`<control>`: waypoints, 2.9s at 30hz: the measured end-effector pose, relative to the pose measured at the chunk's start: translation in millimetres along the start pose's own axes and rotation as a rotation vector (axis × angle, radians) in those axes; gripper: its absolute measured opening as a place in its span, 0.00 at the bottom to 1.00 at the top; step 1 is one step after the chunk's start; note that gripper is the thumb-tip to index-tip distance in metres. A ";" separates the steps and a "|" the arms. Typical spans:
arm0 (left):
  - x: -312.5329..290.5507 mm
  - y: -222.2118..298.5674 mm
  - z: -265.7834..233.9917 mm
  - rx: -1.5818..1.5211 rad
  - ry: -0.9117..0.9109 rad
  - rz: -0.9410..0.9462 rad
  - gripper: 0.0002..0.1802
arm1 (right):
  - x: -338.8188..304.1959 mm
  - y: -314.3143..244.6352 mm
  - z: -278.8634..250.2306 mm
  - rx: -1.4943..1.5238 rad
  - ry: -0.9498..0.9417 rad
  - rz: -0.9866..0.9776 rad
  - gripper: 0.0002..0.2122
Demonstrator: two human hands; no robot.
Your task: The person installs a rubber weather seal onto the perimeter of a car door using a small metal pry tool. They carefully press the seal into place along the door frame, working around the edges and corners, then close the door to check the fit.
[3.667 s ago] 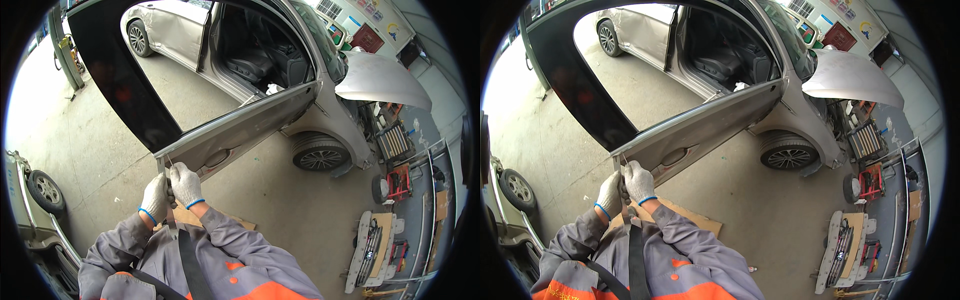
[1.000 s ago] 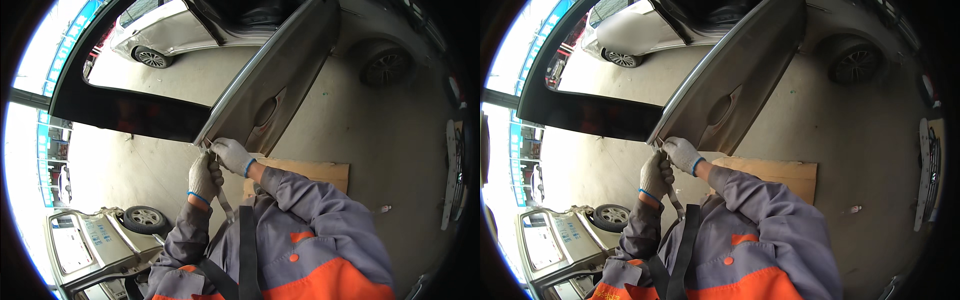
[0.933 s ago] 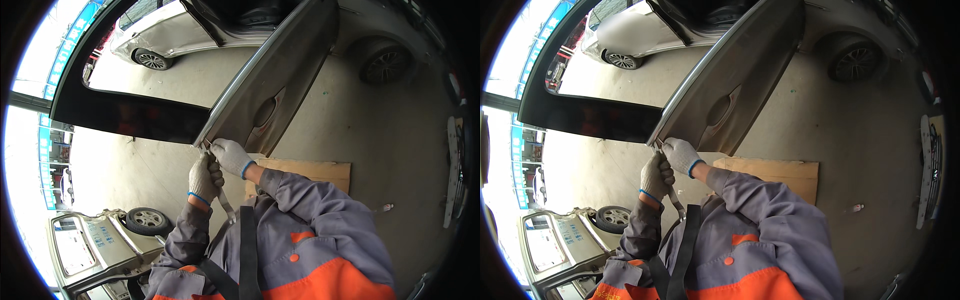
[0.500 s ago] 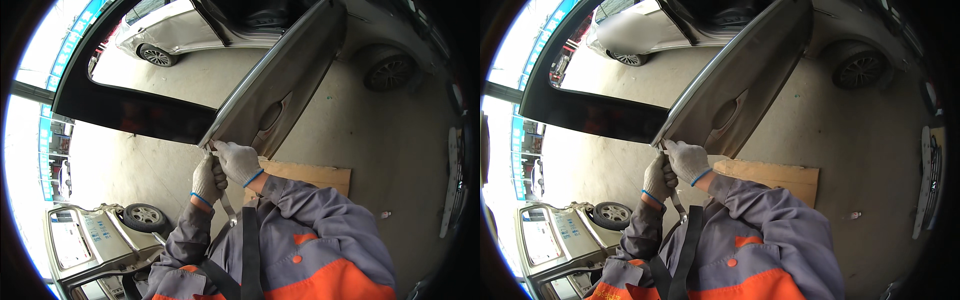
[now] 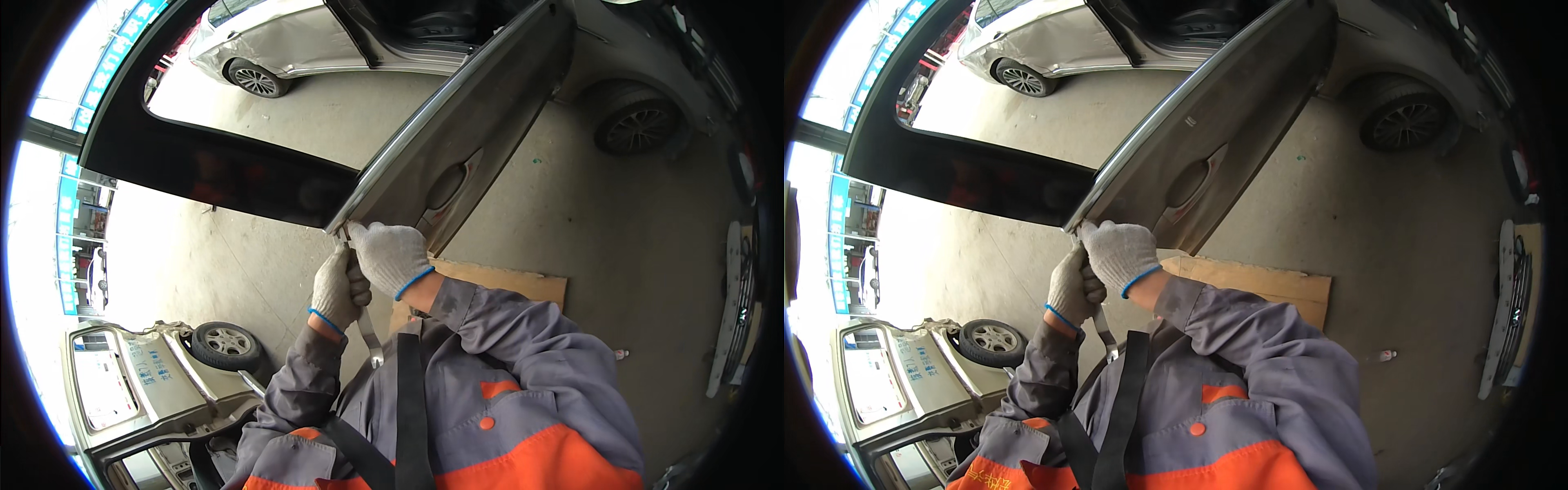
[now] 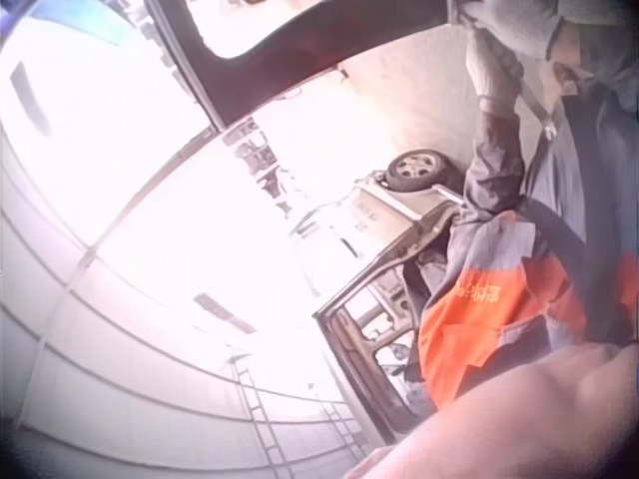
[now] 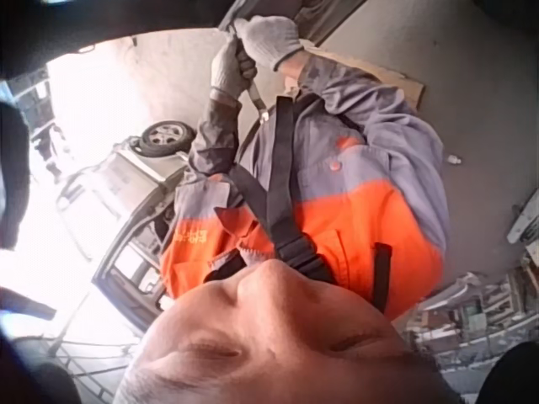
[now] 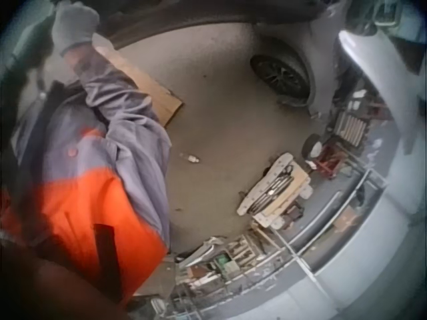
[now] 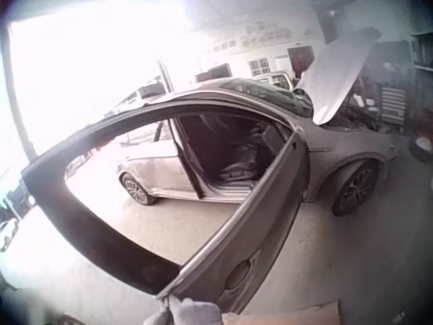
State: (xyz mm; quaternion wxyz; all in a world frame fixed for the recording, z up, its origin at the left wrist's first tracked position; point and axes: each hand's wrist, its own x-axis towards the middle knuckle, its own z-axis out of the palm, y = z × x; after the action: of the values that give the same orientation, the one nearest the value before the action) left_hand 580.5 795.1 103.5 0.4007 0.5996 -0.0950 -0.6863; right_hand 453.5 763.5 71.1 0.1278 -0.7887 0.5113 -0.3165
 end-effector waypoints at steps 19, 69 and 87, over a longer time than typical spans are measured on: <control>0.1 -16.7 8.3 0.177 0.183 0.220 0.14 | -13.3 12.7 47.8 1.073 0.135 0.268 0.10; -27.5 14.1 -62.4 0.519 -0.099 0.050 0.17 | -8.4 21.8 47.4 1.175 -0.076 0.542 0.06; -7.7 19.8 -69.1 0.442 -0.275 0.154 0.17 | -5.0 -8.4 26.3 1.196 -0.136 0.626 0.05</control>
State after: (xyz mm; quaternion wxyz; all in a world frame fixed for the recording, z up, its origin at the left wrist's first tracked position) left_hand 650.9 811.3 103.1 0.2943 0.5648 -0.3414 -0.6913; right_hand 474.9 768.4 53.5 0.6596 -0.4152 0.4434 -0.4427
